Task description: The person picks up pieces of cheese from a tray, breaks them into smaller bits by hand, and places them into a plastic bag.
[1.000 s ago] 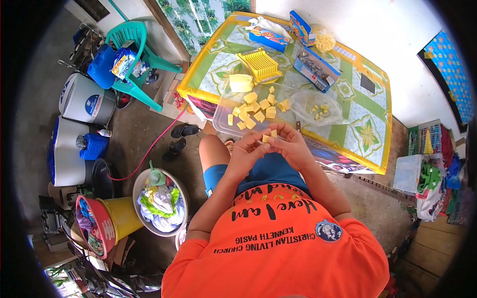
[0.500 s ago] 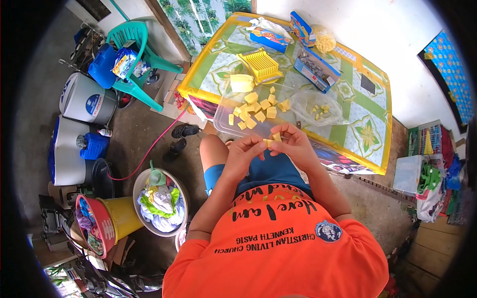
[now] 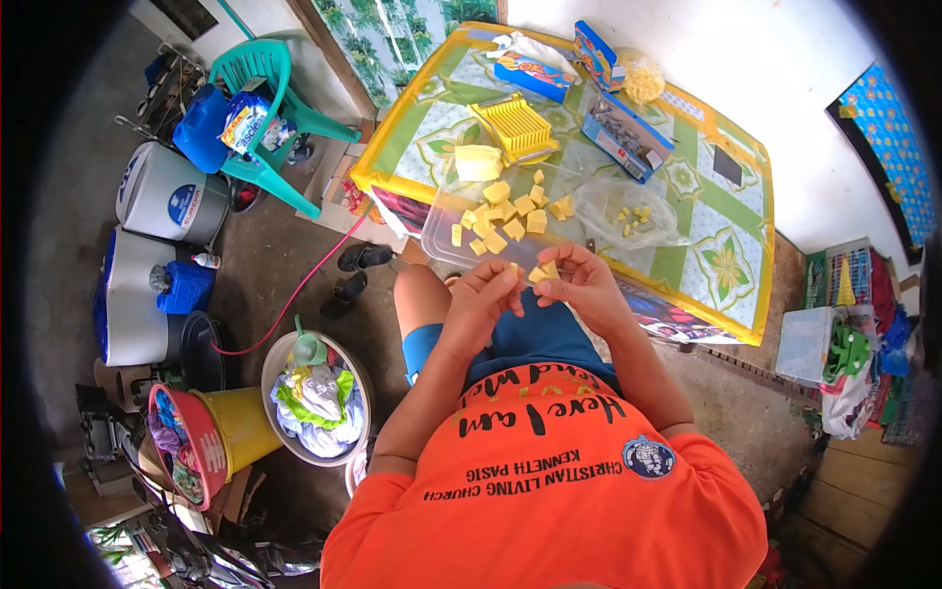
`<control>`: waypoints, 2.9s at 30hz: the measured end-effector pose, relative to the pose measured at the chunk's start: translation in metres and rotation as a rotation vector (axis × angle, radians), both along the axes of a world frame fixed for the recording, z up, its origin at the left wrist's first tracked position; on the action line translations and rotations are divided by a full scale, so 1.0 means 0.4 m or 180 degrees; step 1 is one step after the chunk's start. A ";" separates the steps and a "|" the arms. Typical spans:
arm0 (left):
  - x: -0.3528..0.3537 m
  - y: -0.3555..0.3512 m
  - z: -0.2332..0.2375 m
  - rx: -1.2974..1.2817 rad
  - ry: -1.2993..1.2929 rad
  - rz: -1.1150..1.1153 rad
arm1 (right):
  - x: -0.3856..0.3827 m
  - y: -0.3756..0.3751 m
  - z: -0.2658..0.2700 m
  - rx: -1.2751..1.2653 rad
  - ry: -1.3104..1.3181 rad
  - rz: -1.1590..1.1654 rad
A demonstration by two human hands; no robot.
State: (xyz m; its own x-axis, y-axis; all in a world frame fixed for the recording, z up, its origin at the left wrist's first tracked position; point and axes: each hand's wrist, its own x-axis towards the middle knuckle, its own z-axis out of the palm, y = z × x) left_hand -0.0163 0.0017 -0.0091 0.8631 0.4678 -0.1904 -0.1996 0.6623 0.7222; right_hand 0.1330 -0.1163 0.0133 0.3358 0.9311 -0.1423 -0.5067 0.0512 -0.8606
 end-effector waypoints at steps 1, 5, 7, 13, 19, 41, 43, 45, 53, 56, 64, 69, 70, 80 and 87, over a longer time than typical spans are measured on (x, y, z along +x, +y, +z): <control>0.002 -0.003 0.000 0.0224 0.0083 0.0025 | 0.000 0.001 -0.002 0.0026 -0.0046 0.0014; 0.010 -0.011 -0.006 0.0809 0.0181 0.0087 | 0.000 0.001 -0.014 0.0062 -0.0204 0.0125; 0.011 -0.010 -0.007 0.0837 0.0151 0.0084 | -0.001 0.000 -0.014 0.0033 -0.0216 0.0162; 0.011 -0.010 -0.004 0.0691 0.0144 0.0096 | 0.001 -0.001 -0.021 -0.0021 -0.0099 0.0138; 0.013 -0.009 -0.009 0.0471 0.0060 0.0213 | -0.001 0.002 -0.016 -0.0119 -0.0020 0.0050; 0.546 -0.044 -0.104 0.1782 0.0613 -0.0510 | 0.413 -0.114 -0.200 -0.0961 -0.1230 -0.1761; 0.572 -0.053 -0.114 0.1851 0.0675 -0.0563 | 0.430 -0.120 -0.207 -0.1084 -0.1301 -0.1759; 0.587 -0.053 -0.125 0.1924 0.0697 -0.0616 | 0.443 -0.122 -0.206 -0.1124 -0.1284 -0.1713; 0.534 -0.035 -0.097 0.1855 0.0973 -0.0658 | 0.450 -0.110 -0.205 -0.0852 -0.0973 -0.1720; 0.480 -0.023 -0.091 0.1648 0.0975 -0.0625 | 0.451 -0.113 -0.199 -0.0972 -0.1168 -0.1637; 0.305 0.010 -0.116 0.0926 0.0700 -0.0127 | 0.433 -0.103 -0.194 -0.1115 -0.1405 -0.1868; 0.270 0.030 -0.100 0.0681 0.0490 0.0026 | 0.440 -0.099 -0.223 -0.1364 -0.1775 -0.1895; 0.268 0.031 -0.090 0.0662 0.0475 0.0026 | 0.440 -0.097 -0.228 -0.1441 -0.1931 -0.1910; 0.251 0.023 -0.093 0.0424 0.0250 -0.0032 | 0.412 -0.079 -0.227 -0.0968 -0.1258 -0.2075; 0.235 0.008 -0.110 0.0433 0.0286 -0.0140 | 0.259 -0.056 -0.125 -0.0450 -0.2332 -0.0555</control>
